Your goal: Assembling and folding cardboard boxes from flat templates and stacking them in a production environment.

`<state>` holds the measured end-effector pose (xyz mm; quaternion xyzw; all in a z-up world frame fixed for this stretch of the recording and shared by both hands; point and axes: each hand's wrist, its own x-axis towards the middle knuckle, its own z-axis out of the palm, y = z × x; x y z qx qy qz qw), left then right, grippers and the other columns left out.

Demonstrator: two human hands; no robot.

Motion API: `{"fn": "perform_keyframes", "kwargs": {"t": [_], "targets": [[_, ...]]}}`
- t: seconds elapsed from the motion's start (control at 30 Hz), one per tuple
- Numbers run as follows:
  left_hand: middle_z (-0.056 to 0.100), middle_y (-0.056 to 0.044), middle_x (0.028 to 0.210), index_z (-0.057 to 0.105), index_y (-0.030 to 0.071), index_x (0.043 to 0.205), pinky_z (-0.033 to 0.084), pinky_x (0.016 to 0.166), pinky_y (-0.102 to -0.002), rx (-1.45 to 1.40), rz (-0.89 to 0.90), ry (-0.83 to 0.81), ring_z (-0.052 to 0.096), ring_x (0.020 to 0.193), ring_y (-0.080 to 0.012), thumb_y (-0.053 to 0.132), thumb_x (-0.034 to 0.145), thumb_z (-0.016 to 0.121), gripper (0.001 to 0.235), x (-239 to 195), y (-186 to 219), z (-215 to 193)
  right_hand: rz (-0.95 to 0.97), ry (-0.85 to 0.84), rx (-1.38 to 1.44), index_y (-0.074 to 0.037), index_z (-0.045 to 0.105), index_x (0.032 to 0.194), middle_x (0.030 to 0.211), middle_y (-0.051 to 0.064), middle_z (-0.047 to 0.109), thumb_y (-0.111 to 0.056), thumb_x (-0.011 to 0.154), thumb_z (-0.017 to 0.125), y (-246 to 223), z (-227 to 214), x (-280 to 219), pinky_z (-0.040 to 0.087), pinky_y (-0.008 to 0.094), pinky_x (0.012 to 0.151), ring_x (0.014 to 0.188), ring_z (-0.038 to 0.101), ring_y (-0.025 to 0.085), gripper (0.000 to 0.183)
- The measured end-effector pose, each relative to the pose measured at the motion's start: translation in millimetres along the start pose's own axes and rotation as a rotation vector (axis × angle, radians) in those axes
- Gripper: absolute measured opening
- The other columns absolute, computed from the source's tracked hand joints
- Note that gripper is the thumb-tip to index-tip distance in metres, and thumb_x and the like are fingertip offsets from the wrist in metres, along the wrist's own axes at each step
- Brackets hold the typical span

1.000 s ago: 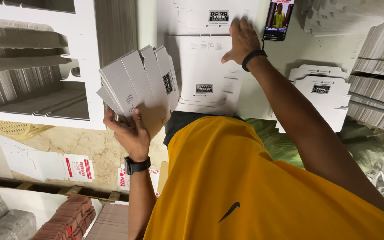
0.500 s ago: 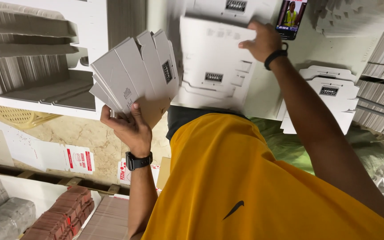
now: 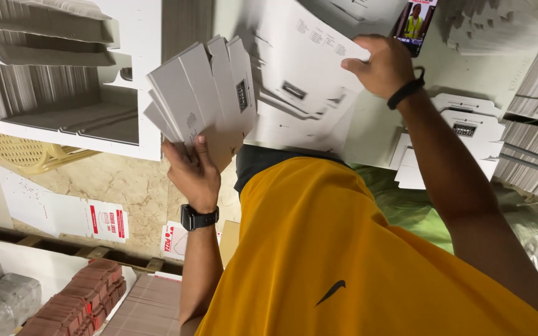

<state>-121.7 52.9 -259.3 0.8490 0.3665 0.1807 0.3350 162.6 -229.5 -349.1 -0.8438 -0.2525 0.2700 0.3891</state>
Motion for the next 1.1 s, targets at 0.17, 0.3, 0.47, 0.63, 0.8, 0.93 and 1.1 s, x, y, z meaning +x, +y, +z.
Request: {"fn": "perform_keyframes", "kwargs": {"t": [0.17,0.3,0.47,0.63,0.8,0.93,1.1], "targets": [[0.054,-0.001,0.072,0.043,0.002,0.131,0.049,0.052,-0.034,0.039,0.009,-0.021,0.061,0.058,-0.0159,0.023,0.107,0.062,0.037,-2.2,-2.7,-1.0,-0.025,-0.138,0.189,-0.006,0.062,0.092,0.087,-0.002,0.056,-0.019,0.101,0.078,-34.6,-6.2,-16.2,0.039,0.025,0.072,0.082,0.049,0.008,0.023],[0.049,0.001,0.07,0.039,0.007,0.105,0.045,0.049,-0.033,-0.002,0.036,-0.023,0.053,0.054,-0.0144,0.02,0.107,0.061,0.026,3.1,-1.6,2.3,0.258,0.005,0.095,-0.012,0.059,0.086,0.083,-0.005,0.057,-0.02,0.094,0.076,-24.7,-3.6,-8.2,0.038,0.029,0.064,0.076,0.05,0.01,0.02],[0.05,0.0,0.067,0.04,0.007,0.108,0.047,0.047,-0.034,-0.002,0.068,-0.035,0.053,0.052,-0.0153,0.017,0.106,0.062,0.025,1.1,-0.8,8.3,0.506,-0.012,0.359,-0.011,0.07,0.114,0.115,0.0,0.074,-0.015,0.086,0.067,-40.7,1.3,-19.6,0.055,0.029,0.085,0.1,0.069,0.015,0.029],[0.061,-0.007,0.071,0.044,0.007,0.1,0.052,0.045,-0.036,0.067,0.192,0.001,0.066,0.052,-0.0253,0.022,0.105,0.063,0.025,7.9,9.1,20.6,0.49,0.041,0.454,-0.006,0.071,0.114,0.111,0.001,0.072,-0.019,0.082,0.071,-10.0,21.3,-28.2,0.053,0.029,0.077,0.095,0.067,0.015,0.034],[0.067,-0.006,0.066,0.053,0.01,0.119,0.051,0.045,-0.039,0.307,0.375,-0.046,0.066,0.051,-0.025,0.019,0.104,0.063,0.02,29.4,1.7,63.0,0.429,0.051,0.162,-0.008,0.07,0.114,0.105,0.001,0.07,-0.021,0.091,0.067,18.0,18.3,-13.9,0.049,0.032,0.075,0.09,0.062,0.016,0.026],[0.06,0.002,0.061,0.056,0.015,0.123,0.043,0.039,-0.036,0.483,0.474,-0.019,0.056,0.044,-0.0198,0.016,0.105,0.06,0.019,45.7,3.8,77.3,-0.008,0.03,-0.189,-0.004,0.041,0.08,0.07,0.004,0.039,-0.012,0.101,0.067,-17.2,-1.5,-14.9,0.031,0.037,0.063,0.069,0.034,0.021,0.035],[0.056,0.005,0.056,0.056,0.017,0.12,0.043,0.038,-0.033,0.495,0.498,-0.045,0.055,0.043,-0.0155,0.015,0.103,0.062,0.018,57.6,6.7,80.0,-0.127,0.124,-0.361,0.001,0.057,0.089,0.075,0.013,0.052,-0.006,0.1,0.074,-18.5,-29.0,-5.9,0.039,0.043,0.062,0.068,0.046,0.028,0.021]]}}
